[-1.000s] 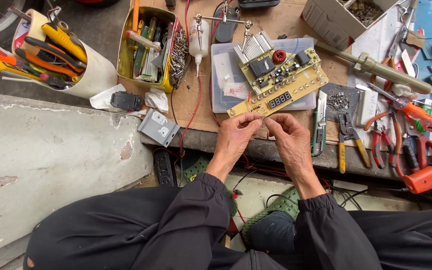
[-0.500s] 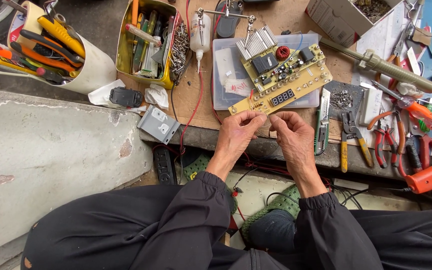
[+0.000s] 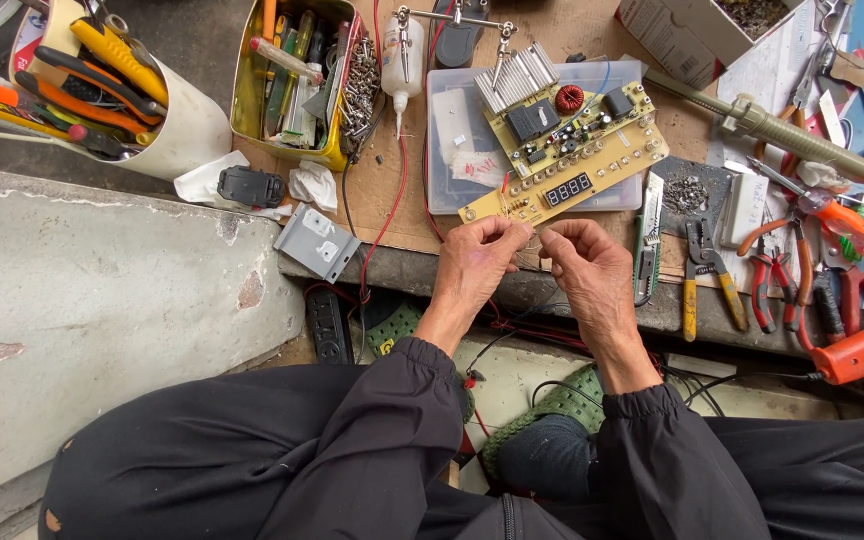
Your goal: Stripping wire ends and connecting them to a circuit board connector during electronics repair.
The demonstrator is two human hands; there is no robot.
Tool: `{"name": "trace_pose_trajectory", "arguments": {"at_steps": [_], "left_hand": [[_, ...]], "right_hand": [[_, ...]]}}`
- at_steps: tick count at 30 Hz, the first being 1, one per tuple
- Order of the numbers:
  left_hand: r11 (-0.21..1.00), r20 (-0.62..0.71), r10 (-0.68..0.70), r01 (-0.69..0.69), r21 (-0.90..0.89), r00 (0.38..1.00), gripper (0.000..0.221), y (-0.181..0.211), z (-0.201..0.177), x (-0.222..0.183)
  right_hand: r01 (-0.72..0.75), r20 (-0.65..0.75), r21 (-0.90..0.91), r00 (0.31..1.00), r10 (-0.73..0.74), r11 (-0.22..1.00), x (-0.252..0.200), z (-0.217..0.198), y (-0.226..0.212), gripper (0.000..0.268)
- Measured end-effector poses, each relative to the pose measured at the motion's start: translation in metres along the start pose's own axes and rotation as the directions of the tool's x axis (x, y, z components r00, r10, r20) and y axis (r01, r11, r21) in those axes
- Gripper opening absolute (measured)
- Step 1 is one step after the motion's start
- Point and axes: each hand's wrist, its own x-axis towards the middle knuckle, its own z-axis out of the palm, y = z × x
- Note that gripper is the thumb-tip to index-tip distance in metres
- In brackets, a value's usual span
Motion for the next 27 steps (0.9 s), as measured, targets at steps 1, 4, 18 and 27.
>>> {"name": "trace_pose_trajectory", "arguments": {"at_steps": [1, 4, 18, 27], "left_hand": [[1.000, 0.000, -0.001, 0.001, -0.001, 1.000, 0.028, 0.000, 0.000, 0.001], [0.999, -0.009, 0.006, -0.005, 0.051, 1.000, 0.023, 0.000, 0.001, 0.002], [0.994, 0.031, 0.046, -0.049, 0.098, 0.998, 0.020, 0.002, -0.001, 0.000], [0.974, 0.056, 0.093, -0.102, 0.203, 0.994, 0.019, 0.002, -0.004, -0.001]], "right_hand": [[0.000, 0.001, -0.001, 1.000, 0.000, 1.000, 0.000, 0.000, 0.000, 0.009], [0.007, 0.015, -0.004, 1.000, -0.007, 1.000, 0.000, 0.000, -0.001, 0.012], [0.149, 0.071, -0.220, 0.988, -0.136, 0.964, 0.005, -0.005, 0.004, 0.008], [0.425, 0.170, -0.446, 0.904, -0.391, 0.788, -0.011, -0.005, -0.014, 0.009]]}}
